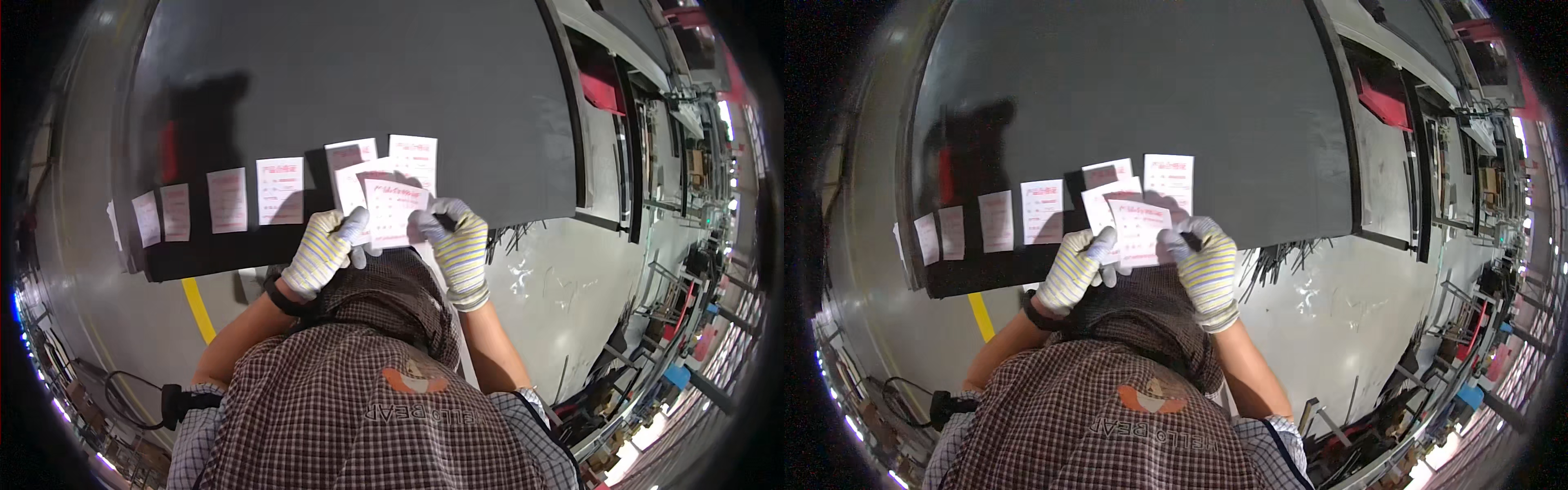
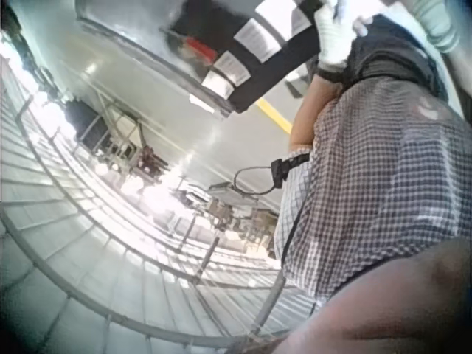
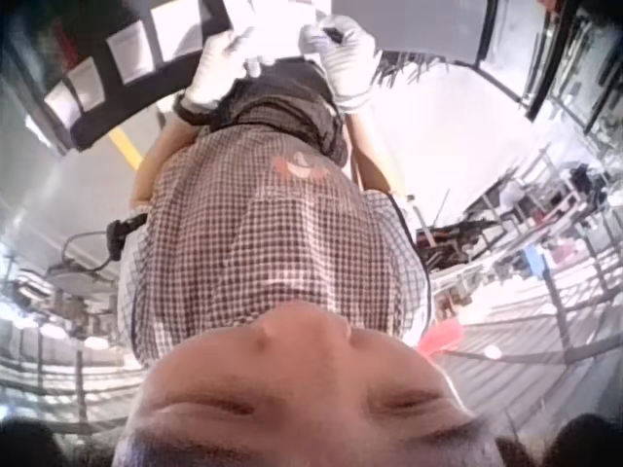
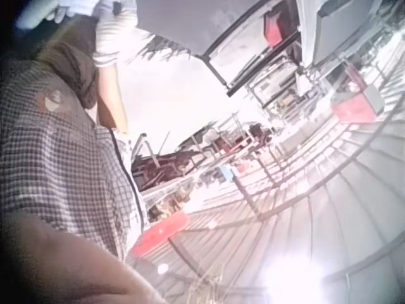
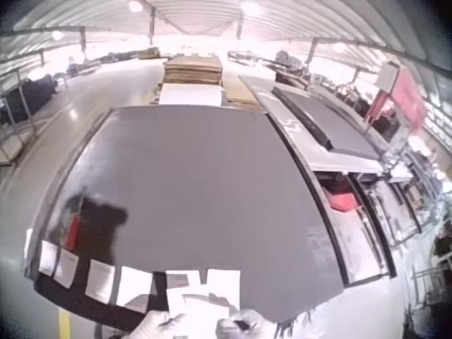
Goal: Cutting material strips with a utility knife and stacking large sheets in a slot on an industrial floor.
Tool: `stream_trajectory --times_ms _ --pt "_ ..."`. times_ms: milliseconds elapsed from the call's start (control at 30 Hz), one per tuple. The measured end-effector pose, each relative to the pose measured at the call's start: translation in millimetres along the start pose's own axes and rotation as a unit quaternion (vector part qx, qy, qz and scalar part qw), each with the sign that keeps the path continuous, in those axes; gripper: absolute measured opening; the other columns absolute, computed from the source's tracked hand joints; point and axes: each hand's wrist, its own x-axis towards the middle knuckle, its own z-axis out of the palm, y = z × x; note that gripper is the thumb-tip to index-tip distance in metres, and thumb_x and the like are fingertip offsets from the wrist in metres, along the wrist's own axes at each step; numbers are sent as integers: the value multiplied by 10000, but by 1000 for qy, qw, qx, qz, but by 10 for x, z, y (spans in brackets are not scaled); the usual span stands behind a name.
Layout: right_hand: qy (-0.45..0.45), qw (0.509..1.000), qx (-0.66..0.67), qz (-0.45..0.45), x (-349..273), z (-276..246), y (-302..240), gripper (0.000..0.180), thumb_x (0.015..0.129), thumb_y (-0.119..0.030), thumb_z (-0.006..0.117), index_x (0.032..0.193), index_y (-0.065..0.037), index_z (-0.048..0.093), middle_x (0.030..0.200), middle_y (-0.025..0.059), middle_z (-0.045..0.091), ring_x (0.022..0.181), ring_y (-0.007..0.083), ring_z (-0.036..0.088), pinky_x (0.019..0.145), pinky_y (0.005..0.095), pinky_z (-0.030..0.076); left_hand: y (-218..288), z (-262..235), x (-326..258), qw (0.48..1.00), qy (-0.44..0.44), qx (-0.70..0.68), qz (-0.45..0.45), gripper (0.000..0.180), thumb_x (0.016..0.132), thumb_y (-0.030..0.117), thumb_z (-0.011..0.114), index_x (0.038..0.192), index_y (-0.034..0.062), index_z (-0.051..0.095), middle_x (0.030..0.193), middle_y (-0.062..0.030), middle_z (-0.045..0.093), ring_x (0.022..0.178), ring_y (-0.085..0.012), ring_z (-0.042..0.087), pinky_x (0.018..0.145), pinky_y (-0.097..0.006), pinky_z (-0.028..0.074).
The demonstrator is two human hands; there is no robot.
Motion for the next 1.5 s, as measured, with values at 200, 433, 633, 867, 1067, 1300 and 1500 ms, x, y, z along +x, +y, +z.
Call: stream_trajectory --times_ms 200,433,633,867,1067,1300,1500 --pt "-41 998 43 -2 874 -724 409 195 826 15 657 1021 1 645 839 94 700 735 146 636 697 278 522 -31 569 114 998 60 -12 1 407 958 408 571 1014 14 656 751 -82 686 506 -50 558 433 -154 391" --pt "-26 998 8 -58 724 -968 561 326 736 -261 805 932 -43 663 805 130 631 675 244 605 630 349 493 -66 1253 266 997 69 -5 30 322 914 270 659 1104 10 656 796 -56 689 561 -41 561 491 -169 430" --pt "-147 988 27 47 486 -1268 598 169 794 -62 758 930 8 688 797 34 677 705 83 588 638 241 500 -12 1561 385 998 31 14 44 291 879 263 699 1019 9 673 823 -47 685 633 -62 592 543 -194 457" --pt "-65 997 -7 -46 1204 -1694 873 179 861 2 574 1033 29 616 824 42 637 739 135 587 682 280 508 76 935 56 970 213 -103 50 248 930 250 635 1067 46 662 811 -53 689 594 -54 581 510 -171 410" --pt "93 995 9 -34 1417 -1682 1133 496 882 -80 670 1341 -46 486 1054 53 595 871 132 541 785 263 477 -168 -970 -798 782 565 17 265 217 937 285 639 963 71 657 739 -22 653 566 -59 552 484 -195 420" --pt "39 991 -61 -116 1231 -1405 1033 394 911 -58 633 1289 -4 536 1119 42 606 896 102 525 832 253 467 -837 -3628 -1545 659 735 20 157 80 823 27 727 853 56 658 776 -8 648 692 -105 568 650 -267 504" --pt "30 997 -55 -47 910 -224 468 339 883 -10 614 1221 -6 591 1086 41 636 876 99 560 773 251 478 -964 -4826 -1413 657 717 226 50 424 699 288 834 995 42 658 1000 -121 658 908 -252 627 842 -367 519"
